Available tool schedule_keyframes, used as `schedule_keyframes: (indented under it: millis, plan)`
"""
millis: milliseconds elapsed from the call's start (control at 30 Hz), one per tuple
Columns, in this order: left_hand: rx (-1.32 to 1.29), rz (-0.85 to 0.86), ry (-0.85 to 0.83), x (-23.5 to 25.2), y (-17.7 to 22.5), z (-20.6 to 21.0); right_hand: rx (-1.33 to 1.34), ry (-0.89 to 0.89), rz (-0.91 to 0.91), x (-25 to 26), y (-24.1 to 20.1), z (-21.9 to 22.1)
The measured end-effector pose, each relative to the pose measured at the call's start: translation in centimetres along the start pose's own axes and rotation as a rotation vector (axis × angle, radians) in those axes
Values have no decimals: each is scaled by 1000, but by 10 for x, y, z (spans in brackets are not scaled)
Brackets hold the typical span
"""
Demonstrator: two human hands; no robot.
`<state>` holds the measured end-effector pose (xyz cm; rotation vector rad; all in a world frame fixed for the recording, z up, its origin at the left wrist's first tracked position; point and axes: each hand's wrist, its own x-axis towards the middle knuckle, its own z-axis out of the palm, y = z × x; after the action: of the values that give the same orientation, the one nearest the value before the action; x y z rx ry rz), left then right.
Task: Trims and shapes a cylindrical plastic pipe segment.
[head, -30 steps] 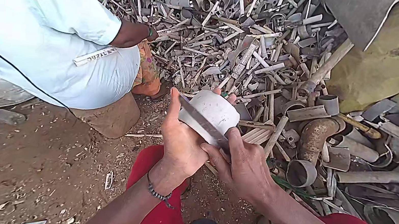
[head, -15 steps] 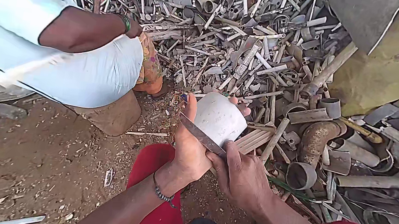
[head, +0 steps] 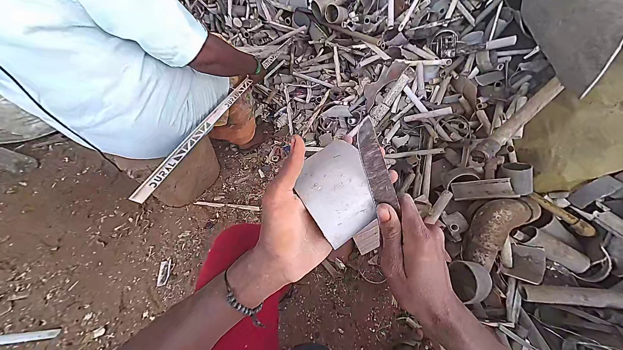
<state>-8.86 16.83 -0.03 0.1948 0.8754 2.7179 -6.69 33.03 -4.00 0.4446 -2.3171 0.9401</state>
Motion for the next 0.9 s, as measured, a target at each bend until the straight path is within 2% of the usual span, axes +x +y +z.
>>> schedule_keyframes:
  millis: [100, 267, 333, 467, 533, 667, 800, 900]
  plan:
    - [43, 75, 66, 1, -4, 4, 43, -24, 32, -7, -8, 11]
    - [103, 177, 155, 5, -3, 3, 84, -229, -53, -29, -33, 26]
    - [46, 143, 114, 2, 0, 5, 103, -150, -96, -20, -25, 22]
    - [-8, 113, 153, 0, -1, 5, 94, -41, 24, 1, -8, 13]
    - [-8, 115, 156, 5, -1, 0, 37, -69, -3, -7, -9, 20]
    - [-11, 81, 205, 9, 6, -3, 47, -239, -43, -21, -20, 21]
    - [74, 102, 212, 1, 1, 2, 0, -109, 21, -4, -9, 12]
    - [169, 176, 204, 0, -2, 0, 8, -144, -2, -13, -16, 19]
